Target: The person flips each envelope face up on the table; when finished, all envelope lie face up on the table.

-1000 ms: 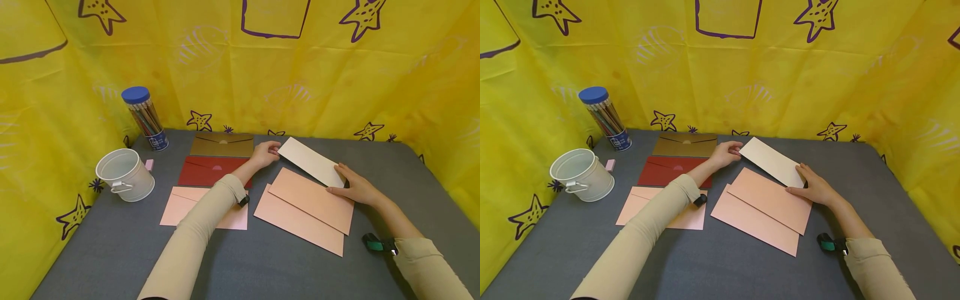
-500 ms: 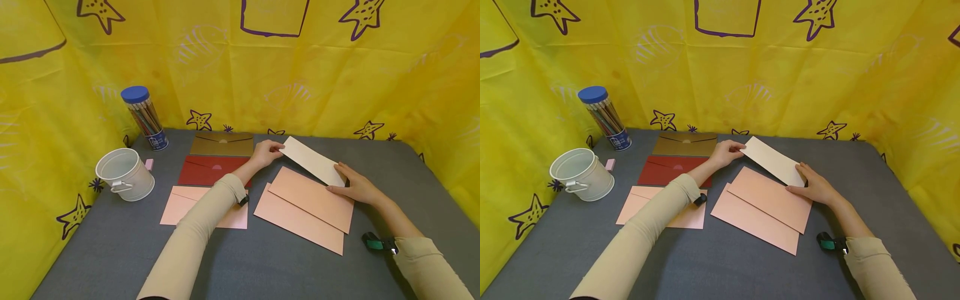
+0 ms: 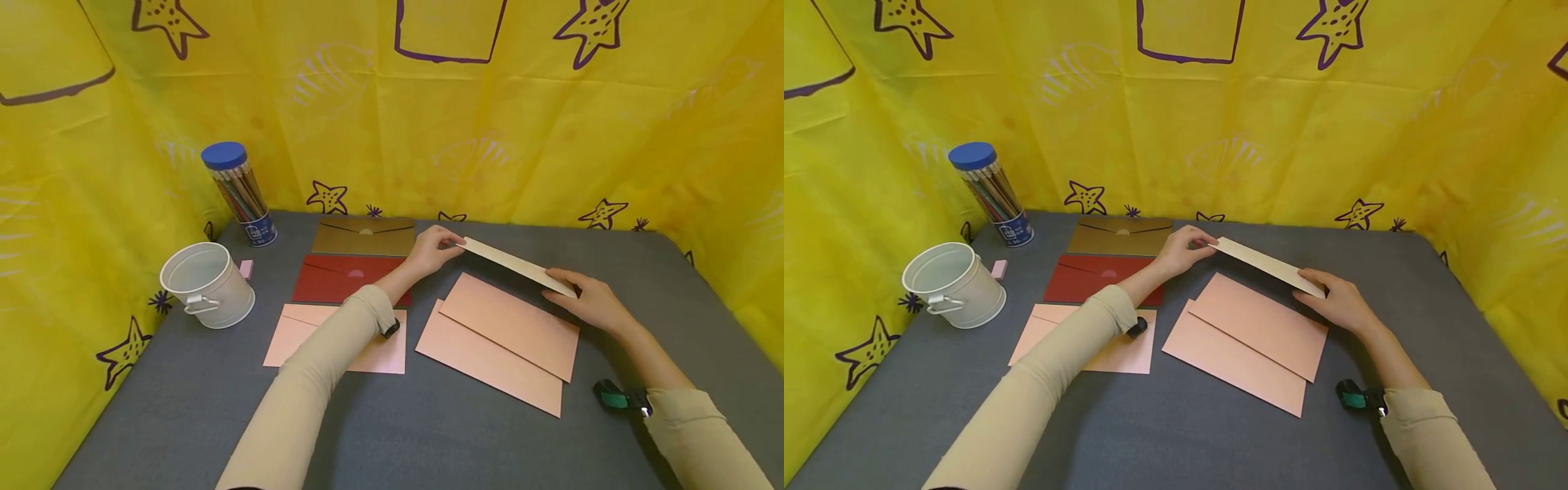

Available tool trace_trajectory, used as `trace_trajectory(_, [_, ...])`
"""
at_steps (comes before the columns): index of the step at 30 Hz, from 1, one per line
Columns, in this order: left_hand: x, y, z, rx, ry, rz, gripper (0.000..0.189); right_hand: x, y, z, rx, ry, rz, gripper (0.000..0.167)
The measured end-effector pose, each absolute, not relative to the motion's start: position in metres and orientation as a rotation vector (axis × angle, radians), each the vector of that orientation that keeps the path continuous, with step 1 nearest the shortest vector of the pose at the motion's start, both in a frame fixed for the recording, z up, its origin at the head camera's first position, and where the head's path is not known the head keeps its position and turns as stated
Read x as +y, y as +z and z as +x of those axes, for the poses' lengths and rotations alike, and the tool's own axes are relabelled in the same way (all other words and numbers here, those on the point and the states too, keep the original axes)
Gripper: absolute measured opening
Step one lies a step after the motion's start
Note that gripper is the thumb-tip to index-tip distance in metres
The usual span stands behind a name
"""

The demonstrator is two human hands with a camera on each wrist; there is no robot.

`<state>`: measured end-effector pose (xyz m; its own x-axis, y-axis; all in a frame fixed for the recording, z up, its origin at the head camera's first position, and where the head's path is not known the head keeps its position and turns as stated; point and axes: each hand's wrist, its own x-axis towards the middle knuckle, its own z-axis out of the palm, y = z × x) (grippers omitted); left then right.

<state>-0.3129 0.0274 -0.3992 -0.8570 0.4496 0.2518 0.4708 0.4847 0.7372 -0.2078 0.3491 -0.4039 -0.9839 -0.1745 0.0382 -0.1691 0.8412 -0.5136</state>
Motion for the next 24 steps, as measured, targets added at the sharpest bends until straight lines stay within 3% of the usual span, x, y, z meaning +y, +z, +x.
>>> trace_trajectory(4, [0.023, -0.398, -0.312, -2.657, -1.377, -0.860, 0.019, 0.349, -0.403, -0.206, 3.067, -0.998, -0.283, 0.040])
trace_trajectory(8, [0.020, -0.395, -0.312, -2.612, -1.462, -0.853, 0.019, 0.349, -0.402, -0.206, 3.099, -1.166, -0.258, 0.030])
trace_trajectory(24, [0.011, -0.385, -0.308, -2.436, -1.739, -0.756, 0.022, 0.340, -0.394, -0.212, 3.084, -1.299, -0.038, 0.040])
